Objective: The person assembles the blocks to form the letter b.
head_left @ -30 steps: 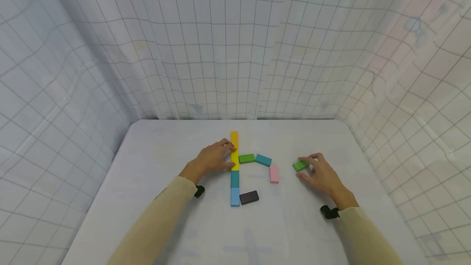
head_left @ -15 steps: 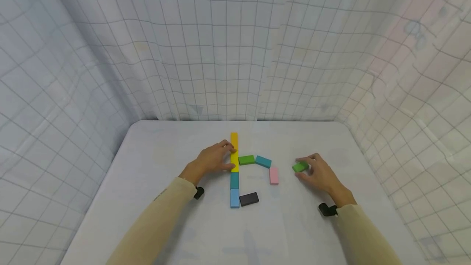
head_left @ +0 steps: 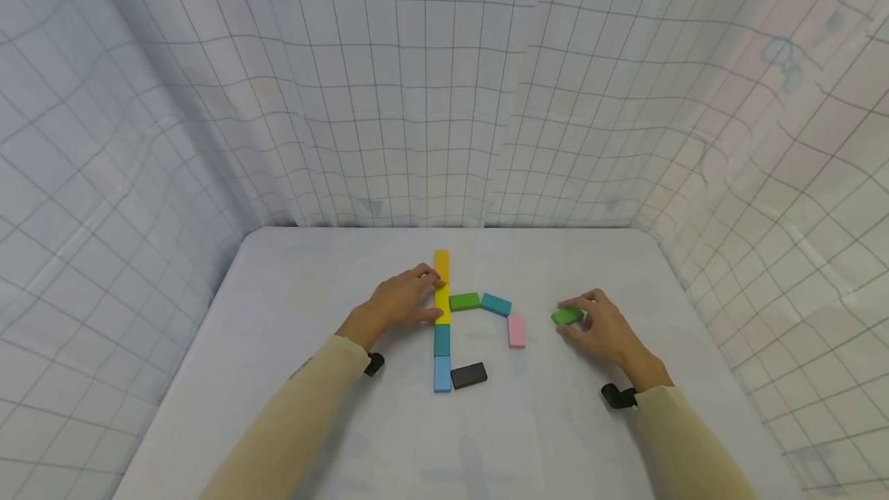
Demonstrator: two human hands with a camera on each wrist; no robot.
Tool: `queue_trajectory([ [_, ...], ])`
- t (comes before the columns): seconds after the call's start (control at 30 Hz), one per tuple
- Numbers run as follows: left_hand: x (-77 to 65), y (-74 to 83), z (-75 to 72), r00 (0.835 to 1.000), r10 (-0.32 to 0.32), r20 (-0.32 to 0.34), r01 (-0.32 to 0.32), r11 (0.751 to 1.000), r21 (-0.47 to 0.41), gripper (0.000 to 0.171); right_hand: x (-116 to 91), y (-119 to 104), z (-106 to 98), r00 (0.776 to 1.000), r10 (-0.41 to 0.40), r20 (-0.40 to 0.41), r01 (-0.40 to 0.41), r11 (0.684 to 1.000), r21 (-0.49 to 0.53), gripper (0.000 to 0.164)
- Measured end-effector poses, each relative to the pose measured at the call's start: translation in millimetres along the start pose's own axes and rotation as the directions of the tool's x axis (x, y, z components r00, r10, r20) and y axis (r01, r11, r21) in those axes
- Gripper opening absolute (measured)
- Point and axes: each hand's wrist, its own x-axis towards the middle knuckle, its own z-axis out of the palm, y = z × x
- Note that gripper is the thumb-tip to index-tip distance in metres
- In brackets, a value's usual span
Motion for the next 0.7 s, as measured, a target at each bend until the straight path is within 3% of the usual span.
queue_trajectory([
  [0.7, 2.1, -1.6, 1.8, 1.0, -0.005, 0.003, 0.005, 1.0, 0.008, 0.058, -3.3, -7.1, 2.3, 1.0, -0.012, -0.016, 0.012, 1.0, 0.001, 0.046],
])
